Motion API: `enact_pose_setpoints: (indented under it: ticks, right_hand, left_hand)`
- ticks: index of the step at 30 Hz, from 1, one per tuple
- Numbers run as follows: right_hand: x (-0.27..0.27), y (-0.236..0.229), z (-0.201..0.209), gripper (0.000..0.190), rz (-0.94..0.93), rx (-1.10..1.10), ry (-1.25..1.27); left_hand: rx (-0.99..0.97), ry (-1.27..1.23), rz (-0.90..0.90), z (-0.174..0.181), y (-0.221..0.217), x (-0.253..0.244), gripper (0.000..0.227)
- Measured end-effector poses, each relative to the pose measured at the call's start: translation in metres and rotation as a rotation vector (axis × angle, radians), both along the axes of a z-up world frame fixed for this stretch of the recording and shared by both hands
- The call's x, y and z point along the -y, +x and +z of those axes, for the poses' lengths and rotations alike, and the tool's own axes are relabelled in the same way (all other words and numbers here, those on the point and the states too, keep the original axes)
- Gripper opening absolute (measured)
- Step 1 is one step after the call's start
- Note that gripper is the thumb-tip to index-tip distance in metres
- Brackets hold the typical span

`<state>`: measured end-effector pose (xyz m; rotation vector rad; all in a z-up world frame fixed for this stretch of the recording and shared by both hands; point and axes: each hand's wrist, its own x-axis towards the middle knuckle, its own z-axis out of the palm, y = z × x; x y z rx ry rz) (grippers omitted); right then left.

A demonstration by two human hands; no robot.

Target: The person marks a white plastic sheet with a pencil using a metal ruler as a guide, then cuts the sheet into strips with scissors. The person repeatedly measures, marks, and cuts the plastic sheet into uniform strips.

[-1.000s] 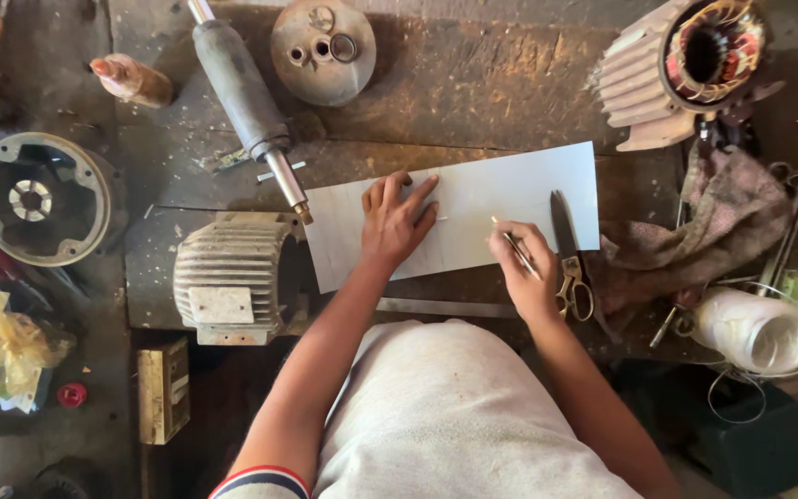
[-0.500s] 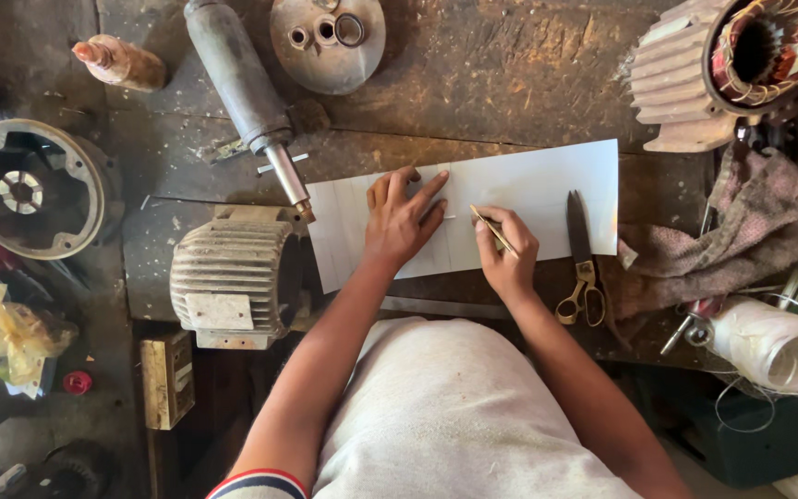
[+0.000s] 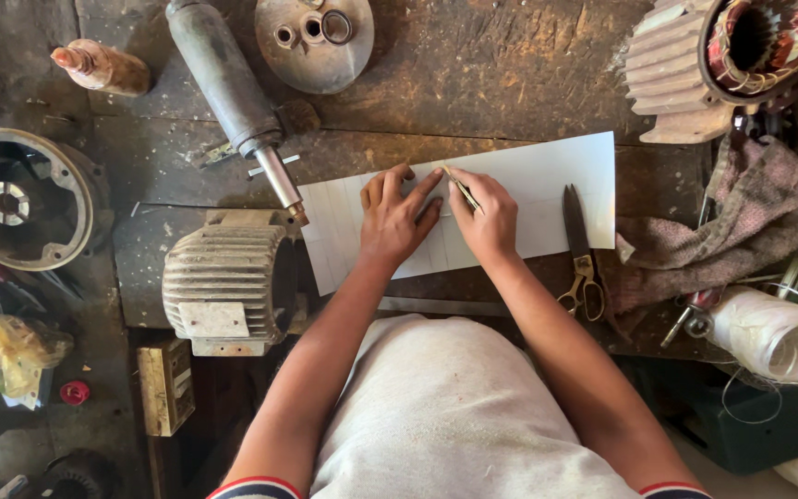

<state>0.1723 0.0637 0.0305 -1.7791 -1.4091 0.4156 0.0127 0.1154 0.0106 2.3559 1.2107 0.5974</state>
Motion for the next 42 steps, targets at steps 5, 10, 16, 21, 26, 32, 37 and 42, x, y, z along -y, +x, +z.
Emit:
enact_pose_setpoints:
  ticks: [5, 10, 16, 21, 26, 32, 37, 42]
  right_hand:
    - [0.003, 0.006, 0.000, 0.013, 0.015, 0.071, 0.024]
    - [0.016, 0.014, 0.021, 0.015, -0.029, 0.110, -0.286]
    - [0.014, 0.006, 0.046, 0.025, 0.019, 0.352, -0.319]
    - [-0.001, -0.001, 0.040, 0.023, 0.066, 0.277, -0.244]
    - [0.002, -0.001, 0.035, 0.025, 0.085, 0.323, -0.290]
    - [0.006, 0.000, 0.034, 0.027, 0.087, 0.314, -0.270]
    - [0.003, 0.001, 0.039, 0.026, 0.073, 0.278, -0.234]
    - [0.020, 0.007, 0.051, 0.013, 0.037, 0.024, -0.040]
  left_hand:
    - [0.011, 0.018, -0.002, 0.001, 0.000, -0.001, 0.045]
    - [0.014, 0.012, -0.001, 0.002, -0.002, 0.000, 0.044]
    - [0.000, 0.000, 0.012, 0.000, 0.000, 0.000, 0.046]
    - [0.005, 0.025, 0.011, 0.000, 0.001, -0.001, 0.046]
    - [0.000, 0.027, 0.008, -0.001, 0.000, 0.000, 0.046]
    - [-0.001, 0.031, 0.002, -0.001, 0.000, 0.002, 0.046]
    - [-0.028, 0.012, -0.003, -0.003, 0.001, 0.005, 0.049]
    - [-0.020, 0.057, 0.010, -0.001, 0.006, -0.012, 0.045]
